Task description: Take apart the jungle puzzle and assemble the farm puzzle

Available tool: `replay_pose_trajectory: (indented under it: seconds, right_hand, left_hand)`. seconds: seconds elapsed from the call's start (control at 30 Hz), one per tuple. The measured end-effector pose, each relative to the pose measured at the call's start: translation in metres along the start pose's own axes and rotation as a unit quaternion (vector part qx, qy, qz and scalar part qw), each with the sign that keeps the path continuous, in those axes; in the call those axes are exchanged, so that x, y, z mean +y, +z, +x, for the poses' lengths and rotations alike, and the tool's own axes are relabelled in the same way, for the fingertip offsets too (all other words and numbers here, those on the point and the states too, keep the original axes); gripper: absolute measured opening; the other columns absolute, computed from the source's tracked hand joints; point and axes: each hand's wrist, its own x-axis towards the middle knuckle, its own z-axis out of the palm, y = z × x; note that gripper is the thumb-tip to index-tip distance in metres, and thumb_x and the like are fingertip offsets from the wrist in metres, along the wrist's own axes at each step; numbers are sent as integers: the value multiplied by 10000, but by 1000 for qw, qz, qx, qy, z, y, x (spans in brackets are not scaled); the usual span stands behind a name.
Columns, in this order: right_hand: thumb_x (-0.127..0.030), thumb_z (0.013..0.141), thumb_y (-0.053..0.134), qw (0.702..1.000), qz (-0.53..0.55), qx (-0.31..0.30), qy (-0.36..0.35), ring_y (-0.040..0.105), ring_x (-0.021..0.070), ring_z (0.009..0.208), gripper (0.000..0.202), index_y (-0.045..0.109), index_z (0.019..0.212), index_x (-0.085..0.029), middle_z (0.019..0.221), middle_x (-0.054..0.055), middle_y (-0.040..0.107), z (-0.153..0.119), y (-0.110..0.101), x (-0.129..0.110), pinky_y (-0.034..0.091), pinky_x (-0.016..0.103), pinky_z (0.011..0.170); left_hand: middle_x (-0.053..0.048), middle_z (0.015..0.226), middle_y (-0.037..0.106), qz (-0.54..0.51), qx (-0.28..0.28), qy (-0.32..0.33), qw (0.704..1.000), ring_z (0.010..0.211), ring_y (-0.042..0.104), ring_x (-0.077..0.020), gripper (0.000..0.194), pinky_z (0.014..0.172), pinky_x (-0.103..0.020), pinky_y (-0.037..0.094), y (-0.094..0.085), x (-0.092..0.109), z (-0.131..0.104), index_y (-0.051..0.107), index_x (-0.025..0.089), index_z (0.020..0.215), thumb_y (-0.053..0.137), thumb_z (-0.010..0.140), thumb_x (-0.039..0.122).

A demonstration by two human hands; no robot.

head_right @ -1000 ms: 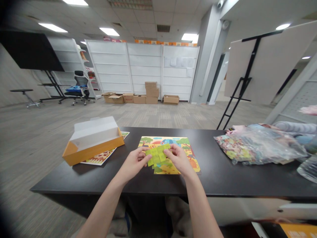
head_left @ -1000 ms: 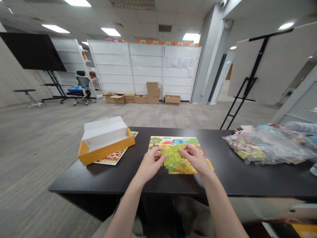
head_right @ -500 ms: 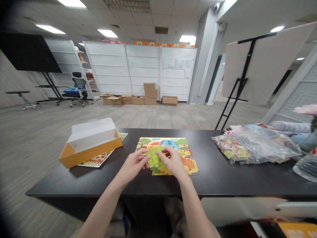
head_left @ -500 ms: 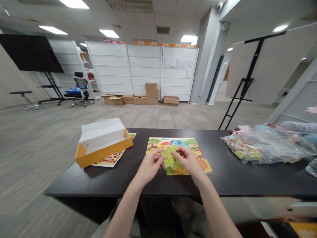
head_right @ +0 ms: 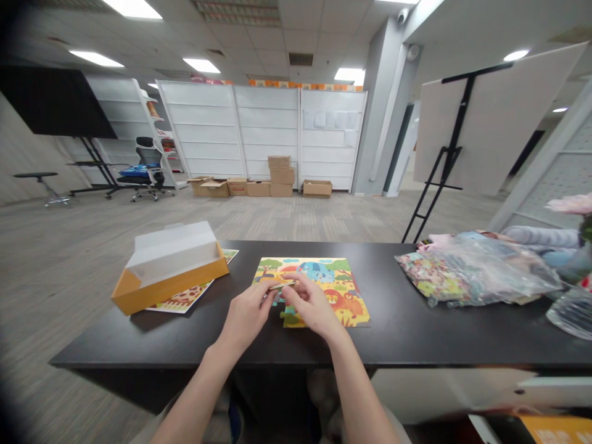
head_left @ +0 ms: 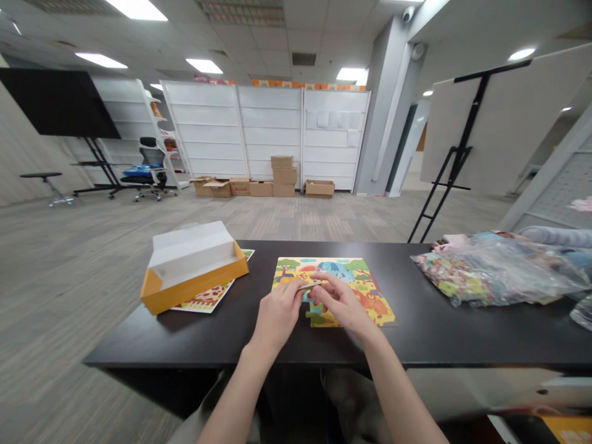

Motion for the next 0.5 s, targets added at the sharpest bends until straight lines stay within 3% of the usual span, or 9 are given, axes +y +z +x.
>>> replay_pose_trajectory:
  seconds: [0.17, 0.27, 0.33, 0.43, 0.5]
  right_hand:
    - [-621, 838, 660, 1000, -14, 24, 7, 669, 189, 730, 394, 677, 874, -229, 757, 22, 696, 1, -6, 0, 497, 303, 641]
    - [-643, 825, 661, 998, -23, 49, 16, 669, 199, 719, 420, 676, 864, -225, 783, 38, 715, 3, -10, 5, 483, 304, 610]
    - [-661, 812, 664, 997, -24, 68, 10, 669, 205, 730, 435, 669, 863, -229, 797, 40, 719, 4, -12, 6, 489, 312, 618]
    - [-675, 802, 665, 996, -27, 82, 4, 674, 217, 754, 439, 659, 857, -240, 812, 40, 714, 5, -13, 5, 506, 327, 641]
    - [-668, 809, 661, 996, -29, 87, 2, 678, 221, 757, 428, 654, 861, -243, 818, 43, 709, 6, -13, 3, 511, 335, 650]
  left_hand:
    - [-75, 1191, 731, -15, -41, 105, 993, 1097, 677, -218, 224, 962, -344, 516, -8, -15, -4, 661, 249, 1171, 519, 1002, 286]
    - [-99, 1249, 697, 60, 2, 117, 991, 1185, 621, -248, 213, 1035, -392, 473, -30, -44, -3, 687, 227, 1098, 514, 997, 301]
    - [-115, 1296, 669, 137, 58, 83, 985, 1259, 570, -277, 228, 1086, -438, 420, -50, -69, -2, 682, 213, 1100, 499, 990, 295]
    - [-177, 1336, 639, 269, 162, -43, 948, 1288, 535, -338, 366, 1079, -496, 378, -79, -104, -3, 597, 160, 1286, 492, 971, 314]
    - [-229, 1336, 630, 340, 164, -100, 921, 1313, 503, -377, 425, 1094, -547, 324, -92, -121, -5, 580, 122, 1320, 494, 959, 328]
